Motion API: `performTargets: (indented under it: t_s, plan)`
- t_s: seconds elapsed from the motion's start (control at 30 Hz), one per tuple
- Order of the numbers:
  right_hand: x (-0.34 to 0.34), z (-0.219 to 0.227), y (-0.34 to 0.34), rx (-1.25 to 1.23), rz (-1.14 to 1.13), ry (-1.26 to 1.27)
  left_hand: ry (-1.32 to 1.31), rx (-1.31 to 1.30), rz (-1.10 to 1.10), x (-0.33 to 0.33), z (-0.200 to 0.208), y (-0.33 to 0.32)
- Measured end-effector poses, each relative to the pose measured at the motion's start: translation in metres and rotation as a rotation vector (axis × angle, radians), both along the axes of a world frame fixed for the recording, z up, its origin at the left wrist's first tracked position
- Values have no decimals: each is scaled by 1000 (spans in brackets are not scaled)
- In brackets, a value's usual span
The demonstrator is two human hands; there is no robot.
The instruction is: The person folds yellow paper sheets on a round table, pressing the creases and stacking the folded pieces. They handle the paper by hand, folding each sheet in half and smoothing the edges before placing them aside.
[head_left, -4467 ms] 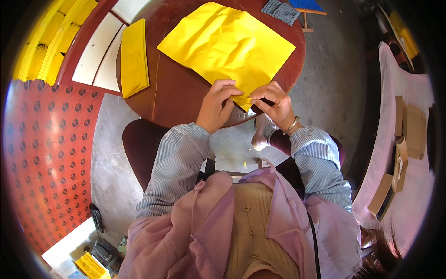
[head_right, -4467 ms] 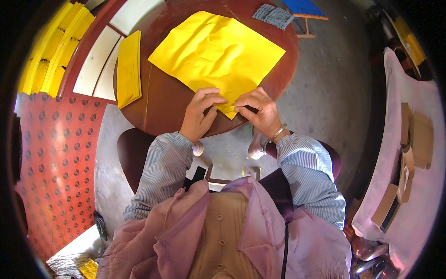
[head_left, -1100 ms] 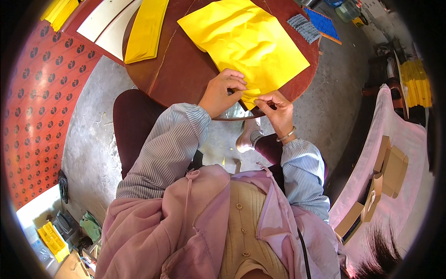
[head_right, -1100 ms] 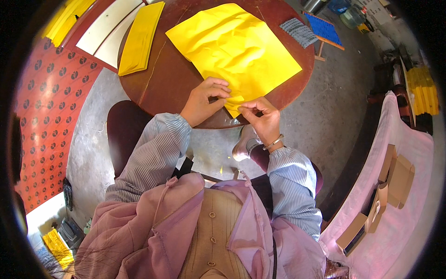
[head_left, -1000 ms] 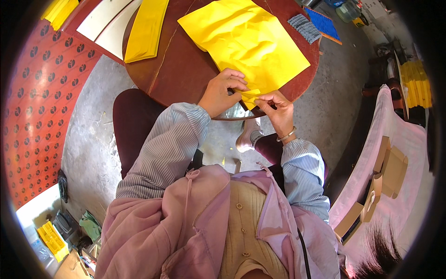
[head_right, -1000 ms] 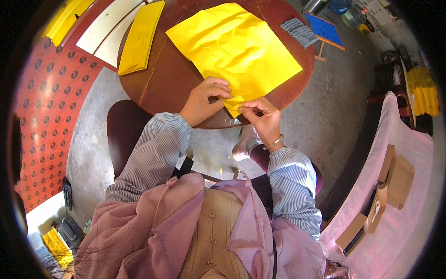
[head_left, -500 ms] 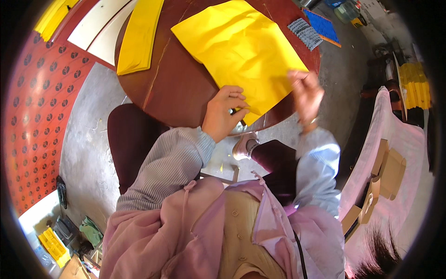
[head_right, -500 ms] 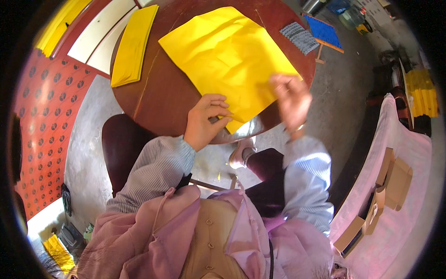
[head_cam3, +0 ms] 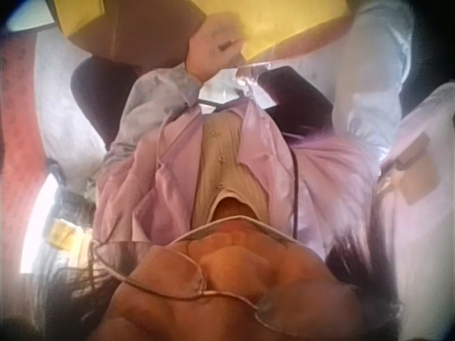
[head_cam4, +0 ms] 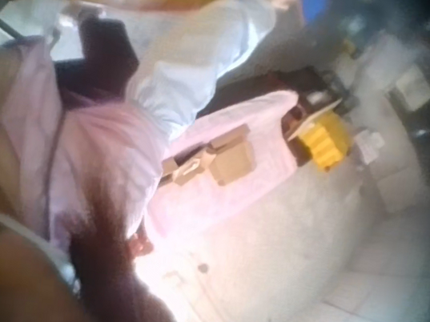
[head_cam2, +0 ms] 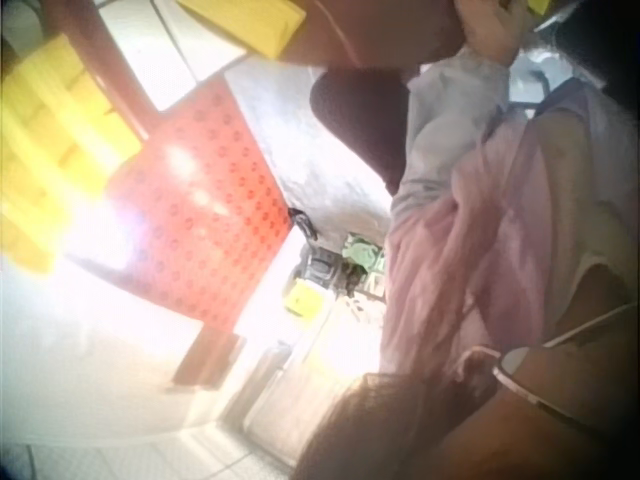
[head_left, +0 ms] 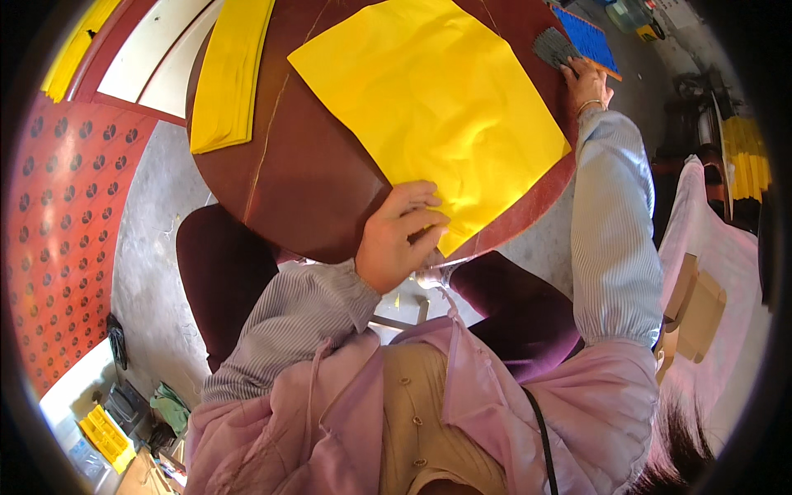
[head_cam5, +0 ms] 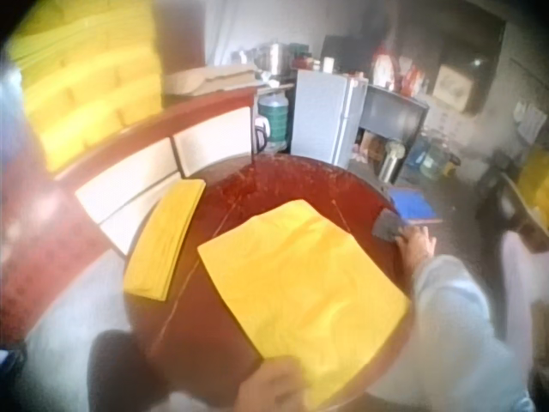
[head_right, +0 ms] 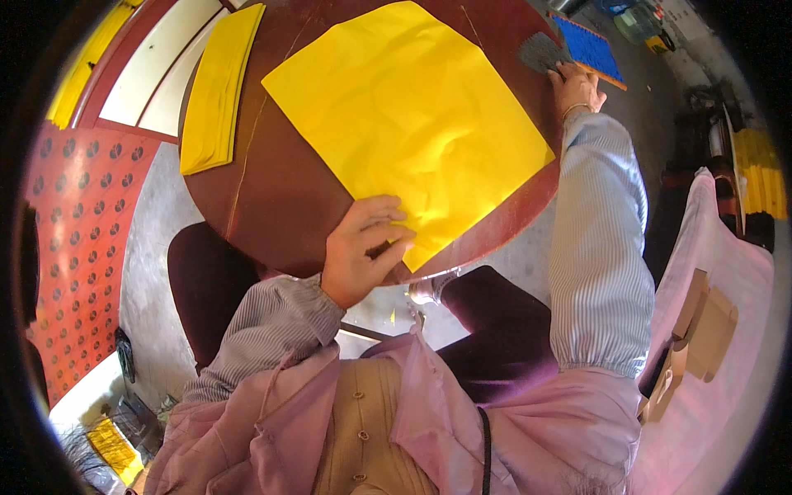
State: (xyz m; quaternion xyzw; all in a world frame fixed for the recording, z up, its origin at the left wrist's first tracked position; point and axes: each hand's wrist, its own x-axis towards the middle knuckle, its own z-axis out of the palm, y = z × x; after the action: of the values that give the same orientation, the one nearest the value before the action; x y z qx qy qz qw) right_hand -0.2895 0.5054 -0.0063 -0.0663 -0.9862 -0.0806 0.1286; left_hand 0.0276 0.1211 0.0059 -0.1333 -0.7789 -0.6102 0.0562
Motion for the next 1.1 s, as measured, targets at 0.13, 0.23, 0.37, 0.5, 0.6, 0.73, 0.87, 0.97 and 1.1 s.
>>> performTargets:
  t_s: [0.13,0.23,0.37,0.5,0.6,0.73,0.87,0.97,1.1]
  plan:
    - [64,32,-28,-567,152,247,-3,-37,10,-3,3,-3]
    - [169,47,-72,-1271,471,158,-38,-34,-13,-11,2,-10]
    - [304,51,-144,-1148,811,-145,-9,-86,-41,-18,0,-18]
    - [339,46,-183,-977,859,-84,21,-103,-4,-19,-2,-15]
    - [333,43,-185,-827,951,27,-62,-106,-7,-19,-4,-14]
    - [329,39,-179,-819,962,11,8,-110,-8,-19,-7,-16]
    - [329,36,-174,-895,878,-79,12,-95,-28,-20,-11,-16]
    - [328,30,-173,-1119,756,-127,7,-96,-47,-21,-11,-17]
    - [324,21,-175,-1301,621,-148,-13,-91,-74,-21,-9,-21]
